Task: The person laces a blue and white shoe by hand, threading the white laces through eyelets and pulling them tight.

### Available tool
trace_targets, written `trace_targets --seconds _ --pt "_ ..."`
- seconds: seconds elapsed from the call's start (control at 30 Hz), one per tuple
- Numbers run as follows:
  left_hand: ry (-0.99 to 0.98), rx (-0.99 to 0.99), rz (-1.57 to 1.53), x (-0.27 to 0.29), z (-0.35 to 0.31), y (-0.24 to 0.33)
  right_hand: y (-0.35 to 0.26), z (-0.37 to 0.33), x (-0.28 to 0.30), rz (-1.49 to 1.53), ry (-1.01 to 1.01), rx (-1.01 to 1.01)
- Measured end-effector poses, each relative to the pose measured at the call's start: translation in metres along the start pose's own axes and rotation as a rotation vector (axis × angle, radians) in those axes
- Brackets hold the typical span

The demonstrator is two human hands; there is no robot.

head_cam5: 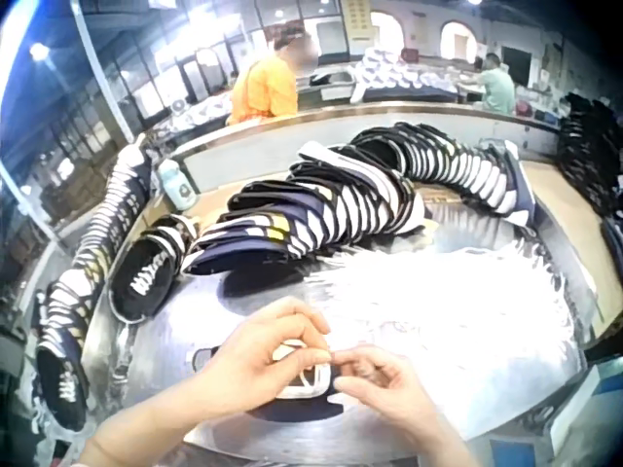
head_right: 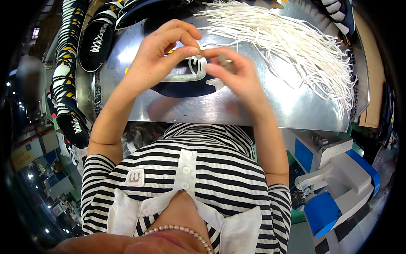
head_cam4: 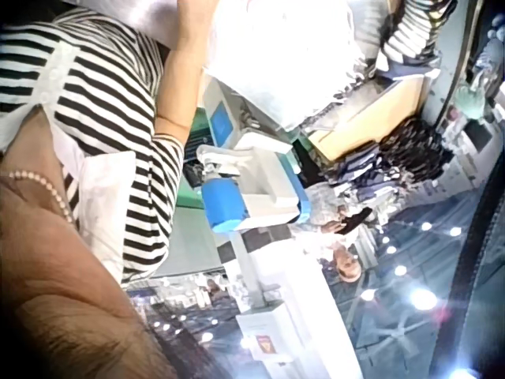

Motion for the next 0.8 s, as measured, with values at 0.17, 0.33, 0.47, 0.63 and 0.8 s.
trace_targets --seconds 0.17,0.33,0.47,0.63,0.8 --pt "0.225 0.0 0.14 -0.004 -0.011 -0.008 0.012 0.014 -0.015 0.147 0.043 -0.048" --pt "0.093 0.319 0.402 0.01 -0.083 -0.038 0.033 0.019 -0.019 0.113 0.007 -0.187" --pt "0.122 0.96 -0.579 0.008 -0.068 -0.085 0.031 0.02 -0.031 0.139 -0.043 -0.2" --pt "0.268 0.962 -0.703 -0.009 -0.053 -0.091 -0.017 -0.005 -0.021 0.313 -0.304 -0.113" --pt "0.389 0.71 -0.518 -0.021 -0.057 -0.073 0.024 0.018 -0.025 -0.117 0.009 -0.153"
Point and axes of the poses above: each hand's wrist, its own z-axis towards the middle knuckle, its own x-axis out of the back of the hand, y = z × x, the point moved 2 cm from there along z, towards the middle knuckle, and after that the axes turned 11 degrees about -z, right-handed, at the moved point
